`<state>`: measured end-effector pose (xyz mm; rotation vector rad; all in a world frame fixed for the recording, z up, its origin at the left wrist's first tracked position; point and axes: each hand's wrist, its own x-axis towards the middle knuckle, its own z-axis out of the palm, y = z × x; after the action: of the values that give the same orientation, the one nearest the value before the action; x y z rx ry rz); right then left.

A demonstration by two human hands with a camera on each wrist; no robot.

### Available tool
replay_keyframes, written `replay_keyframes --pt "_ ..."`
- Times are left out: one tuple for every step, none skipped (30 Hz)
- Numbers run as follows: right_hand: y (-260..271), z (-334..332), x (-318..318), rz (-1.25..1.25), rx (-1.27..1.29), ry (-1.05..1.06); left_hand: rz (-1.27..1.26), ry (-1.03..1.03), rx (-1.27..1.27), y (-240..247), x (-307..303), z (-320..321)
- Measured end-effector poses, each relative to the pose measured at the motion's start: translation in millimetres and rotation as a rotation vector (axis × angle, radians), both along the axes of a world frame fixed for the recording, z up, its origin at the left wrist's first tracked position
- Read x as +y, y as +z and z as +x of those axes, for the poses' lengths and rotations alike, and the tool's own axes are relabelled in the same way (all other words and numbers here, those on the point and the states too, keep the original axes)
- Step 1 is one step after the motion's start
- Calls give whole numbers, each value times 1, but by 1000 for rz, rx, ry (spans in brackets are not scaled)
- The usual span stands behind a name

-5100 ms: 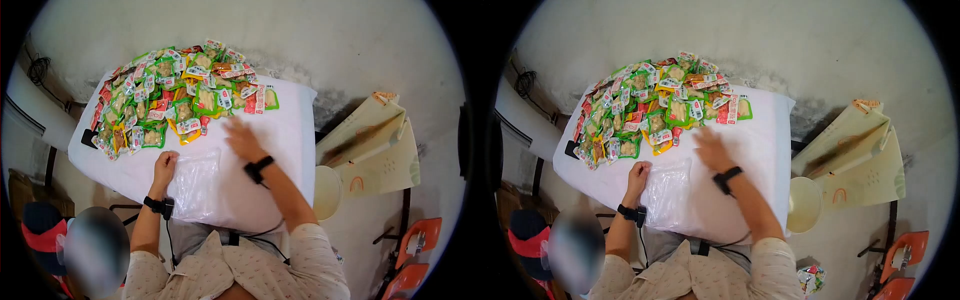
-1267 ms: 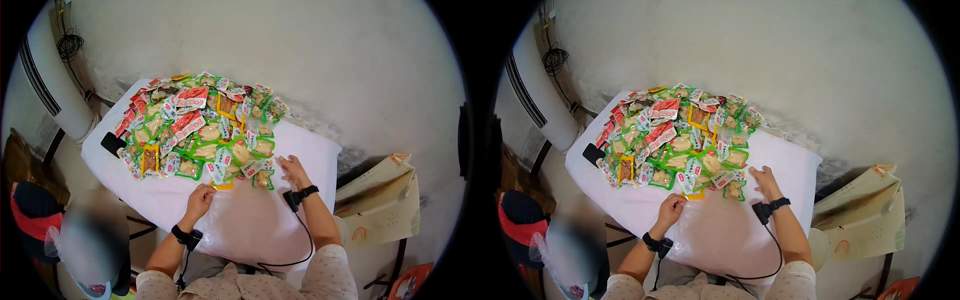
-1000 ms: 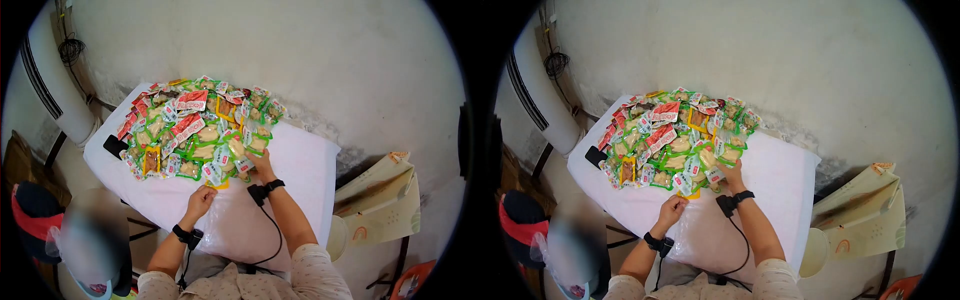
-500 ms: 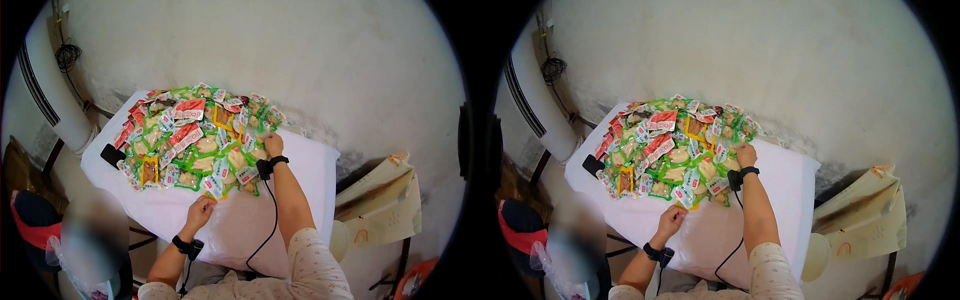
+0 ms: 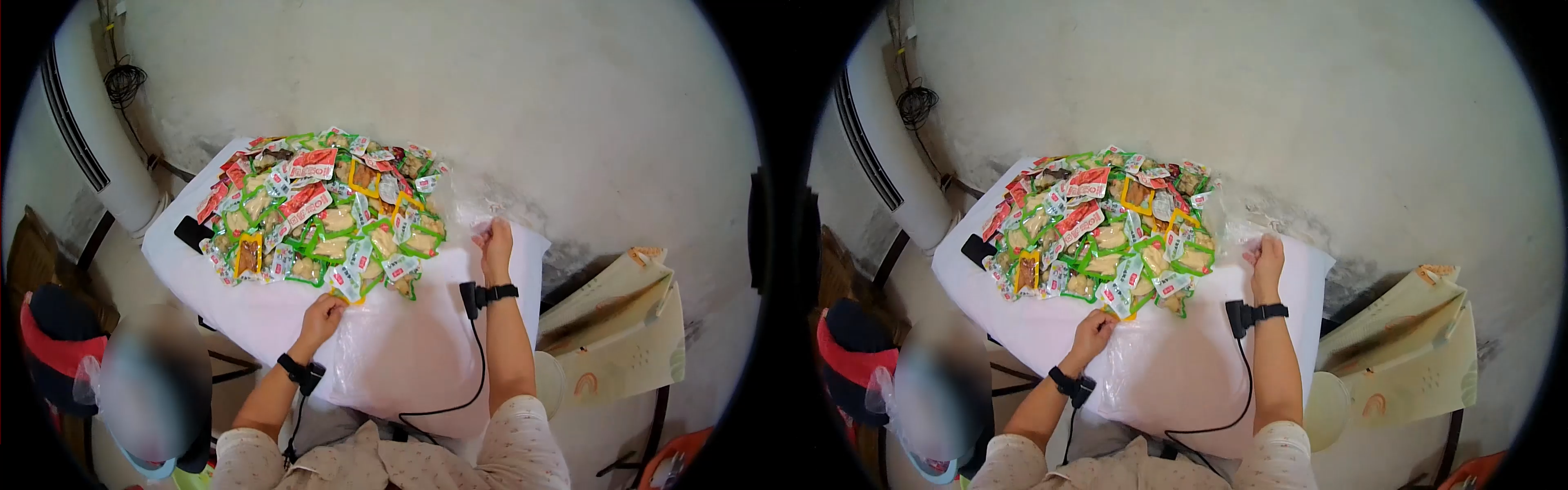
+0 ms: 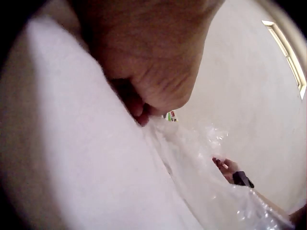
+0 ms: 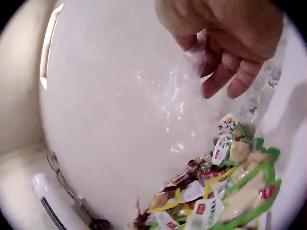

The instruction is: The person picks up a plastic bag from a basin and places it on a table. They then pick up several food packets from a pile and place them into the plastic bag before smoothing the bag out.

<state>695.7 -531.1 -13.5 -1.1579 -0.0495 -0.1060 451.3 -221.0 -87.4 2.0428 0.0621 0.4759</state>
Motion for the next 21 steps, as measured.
replay_keyframes --pt "-2 -15 -8 112 17 67 1 18 -32 -2 0 1" --pt "-5 -29 -13 118 22 69 7 19 -27 -4 1 4" --pt "1 -52 -14 168 55 41 13 38 10 -7 3 6" --pt "1 -71 -17 218 94 13 20 58 51 -3 2 4" --pt "-12 -81 -23 241 126 3 27 57 68 1 1 1" --pt "-12 -96 -26 247 144 0 71 36 21 8 -5 1" --pt "-8 -112 -29 258 211 36 114 13 -26 14 -8 1" --pt "-9 -128 -34 268 282 66 119 3 -3 12 -9 1" --pt "-17 -140 -43 269 309 49 16 1 28 2 -13 2" --pt "-20 -147 -52 321 270 146 -89 -3 51 3 -20 5" --pt "-23 -149 -62 374 223 244 -87 4 75 3 -28 9" --pt "-24 -151 -70 377 232 223 -84 11 100 8 -37 12" --pt "-26 -151 -77 430 217 97 -63 -33 139 9 -42 18" --pt "-29 -151 -83 477 207 -21 -64 -36 158 8 -49 22" --pt "-39 -148 -94 378 133 -28 8 -26 53 12 -60 23" --pt "-49 -146 -103 375 146 -25 81 -14 -59 12 -65 25" --pt "-57 -142 -110 323 213 -82 76 -9 -52 13 -68 25" --pt "-67 -137 -116 269 276 -137 -4 -21 -2 11 -70 26" --pt "-80 -129 -119 176 270 -190 -82 -36 46 8 -72 26" --pt "-93 -124 -122 172 271 -187 -86 -33 47 5 -74 27" --pt "-97 -122 -120 27 241 -272 -154 -34 30 2 -74 28"
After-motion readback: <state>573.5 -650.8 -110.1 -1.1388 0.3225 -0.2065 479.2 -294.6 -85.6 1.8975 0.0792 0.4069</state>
